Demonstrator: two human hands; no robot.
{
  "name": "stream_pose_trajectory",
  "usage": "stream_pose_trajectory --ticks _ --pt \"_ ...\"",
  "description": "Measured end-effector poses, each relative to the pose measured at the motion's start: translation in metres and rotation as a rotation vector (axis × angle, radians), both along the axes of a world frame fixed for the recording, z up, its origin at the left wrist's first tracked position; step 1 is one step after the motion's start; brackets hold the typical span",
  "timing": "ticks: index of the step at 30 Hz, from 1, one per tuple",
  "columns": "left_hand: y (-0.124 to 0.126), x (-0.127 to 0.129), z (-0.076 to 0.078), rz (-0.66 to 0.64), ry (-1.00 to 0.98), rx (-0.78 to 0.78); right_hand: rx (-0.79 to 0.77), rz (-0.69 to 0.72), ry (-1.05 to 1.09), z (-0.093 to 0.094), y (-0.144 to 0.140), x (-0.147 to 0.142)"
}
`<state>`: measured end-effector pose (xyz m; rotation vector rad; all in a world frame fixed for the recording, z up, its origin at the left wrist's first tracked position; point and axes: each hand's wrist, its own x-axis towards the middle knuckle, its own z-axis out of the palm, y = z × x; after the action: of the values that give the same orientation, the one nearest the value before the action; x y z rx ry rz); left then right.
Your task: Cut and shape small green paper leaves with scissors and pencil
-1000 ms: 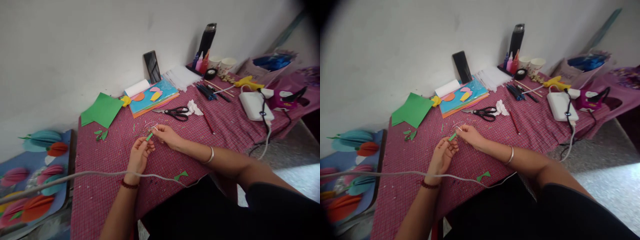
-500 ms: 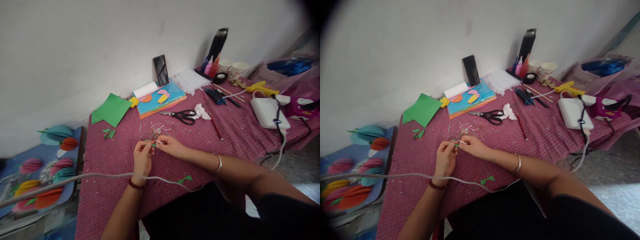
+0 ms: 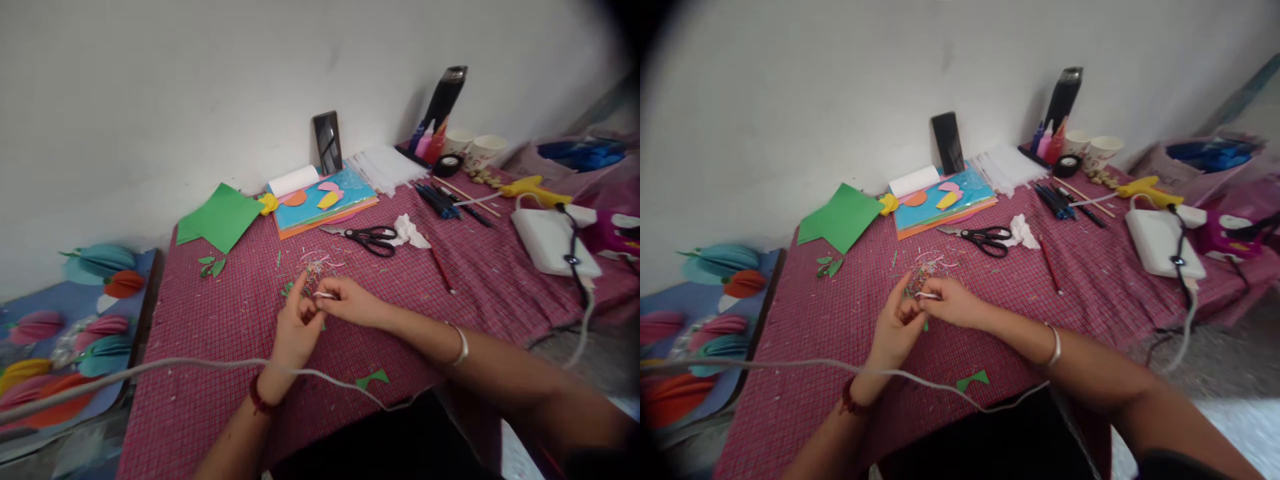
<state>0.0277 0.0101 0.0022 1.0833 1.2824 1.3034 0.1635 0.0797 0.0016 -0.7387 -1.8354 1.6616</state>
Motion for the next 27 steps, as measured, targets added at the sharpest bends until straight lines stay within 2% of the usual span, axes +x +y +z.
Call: stream_pose_trajectory --ticks 2,6,10,12,15,17,21,24,27 --pt "-0.004 0.006 -0.004 0.007 -0.044 -0.017 0.041 0.012 -0.059 0.003 -0.003 0.003" --pt "-0.005 0.013 -0.008 0.031 -0.246 -0.15 0.142 -0.09 -0.096 0.013 -0.009 0.009" --pt "-0.012 0.018 -0.004 0.143 -0.388 -0.214 0.281 -0.13 -0.13 0.022 -0.016 0.014" --pt "-0.024 0.019 -0.001 0.166 -0.391 -0.223 0.284 -0.08 -0.117 0.025 -0.021 0.015" --pt "-0.042 0.016 0.002 0.116 -0.341 -0.239 0.242 0.018 -0.077 0.029 -0.028 0.016" --pt "-0.047 0.011 0.003 0.079 -0.277 -0.218 0.205 -0.01 -0.025 0.031 -0.03 0.016" --pt "-0.029 0.004 0.004 0.154 -0.158 -0.104 0.112 -0.188 0.112 0.03 -0.026 0.016" --pt "-0.009 0.005 0.003 0.237 -0.259 -0.115 0.09 -0.188 0.121 0.025 -0.019 0.015" --pt "-0.001 0.006 -0.002 0.257 -0.368 -0.144 0.095 -0.172 0.071 0.018 -0.014 0.01"
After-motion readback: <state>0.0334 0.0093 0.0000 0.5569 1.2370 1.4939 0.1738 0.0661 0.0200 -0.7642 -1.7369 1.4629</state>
